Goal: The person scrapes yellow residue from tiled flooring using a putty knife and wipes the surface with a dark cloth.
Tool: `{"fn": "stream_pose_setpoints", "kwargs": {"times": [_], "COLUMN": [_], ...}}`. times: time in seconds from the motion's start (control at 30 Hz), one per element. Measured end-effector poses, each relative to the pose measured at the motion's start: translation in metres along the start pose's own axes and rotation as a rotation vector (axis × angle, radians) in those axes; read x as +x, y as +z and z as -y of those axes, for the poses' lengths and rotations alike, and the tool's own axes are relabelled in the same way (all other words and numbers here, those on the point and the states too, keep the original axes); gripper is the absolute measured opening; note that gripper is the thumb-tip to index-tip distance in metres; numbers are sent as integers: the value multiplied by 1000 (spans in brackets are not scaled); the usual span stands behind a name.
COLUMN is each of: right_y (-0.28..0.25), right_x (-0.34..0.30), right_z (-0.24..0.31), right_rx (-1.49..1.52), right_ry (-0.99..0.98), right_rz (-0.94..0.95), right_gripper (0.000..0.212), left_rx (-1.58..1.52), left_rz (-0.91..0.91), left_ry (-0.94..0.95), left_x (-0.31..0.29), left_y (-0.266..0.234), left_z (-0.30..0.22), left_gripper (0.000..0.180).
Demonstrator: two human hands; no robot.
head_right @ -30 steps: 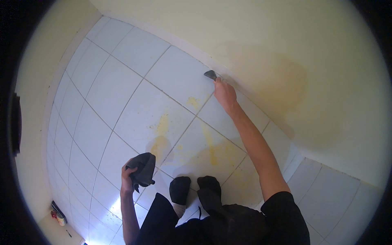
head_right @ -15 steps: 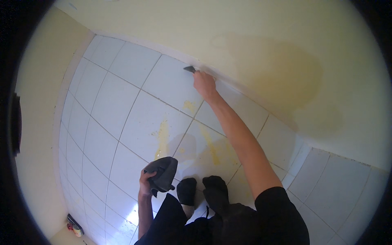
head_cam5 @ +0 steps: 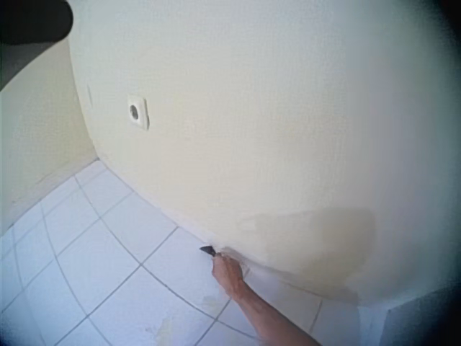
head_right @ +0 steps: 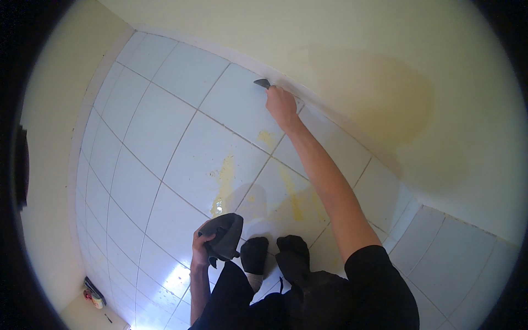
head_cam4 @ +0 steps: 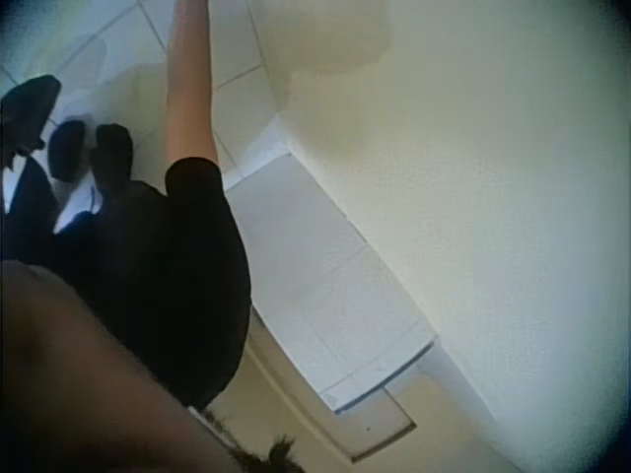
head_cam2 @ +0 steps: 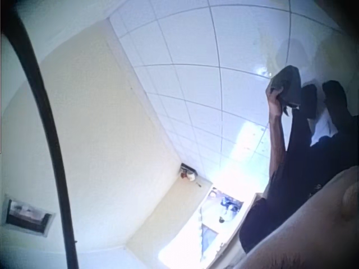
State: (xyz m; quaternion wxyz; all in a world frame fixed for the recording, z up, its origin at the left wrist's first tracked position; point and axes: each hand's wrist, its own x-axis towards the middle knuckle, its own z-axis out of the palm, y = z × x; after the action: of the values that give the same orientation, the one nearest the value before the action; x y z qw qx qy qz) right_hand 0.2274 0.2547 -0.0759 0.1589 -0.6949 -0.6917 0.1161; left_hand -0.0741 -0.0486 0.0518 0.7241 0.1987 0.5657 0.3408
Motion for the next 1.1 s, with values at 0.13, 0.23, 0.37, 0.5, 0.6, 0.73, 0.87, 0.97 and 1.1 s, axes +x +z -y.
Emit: {"fn": "stream_pose_setpoints", "kwargs": {"times": [0.13,0.23,0.37,0.5,0.6,0.73,0.87,0.97,1.1], "right_y": [-13,-21,-35,-41,-51,-60,-66,-68,-70], "right_x": [-16,-60,-74,-75,-82,-90,-103,-107,-103], "right_z": [-2,-43,-56,-54,-56,-68,-75,-78,-72], "right_rx": [8,-174,-217,-19,225,442,363,331,-18], "right_ry": [7,12,5,-31,78,228,144,109,29], "right_rz": [6,12,29,-122,-65,147,64,22,120], "right_gripper": [22,21,24,27,25,27,26,25,21], "left_rx": [4,15,16,16,31,40,72,87,88], "left_rz": [-3,16,28,19,34,75,95,113,124], "left_ry": [53,63,54,70,63,84,86,87,91], "left_x": [3,-3,-10,-13,-13,-9,-7,-4,-2], "left_y": [-3,-1,-10,-17,-11,0,5,8,14], "left_z": [4,4,7,12,11,9,12,14,14], "left_gripper": [48,48,47,47,47,46,45,45,46]}}
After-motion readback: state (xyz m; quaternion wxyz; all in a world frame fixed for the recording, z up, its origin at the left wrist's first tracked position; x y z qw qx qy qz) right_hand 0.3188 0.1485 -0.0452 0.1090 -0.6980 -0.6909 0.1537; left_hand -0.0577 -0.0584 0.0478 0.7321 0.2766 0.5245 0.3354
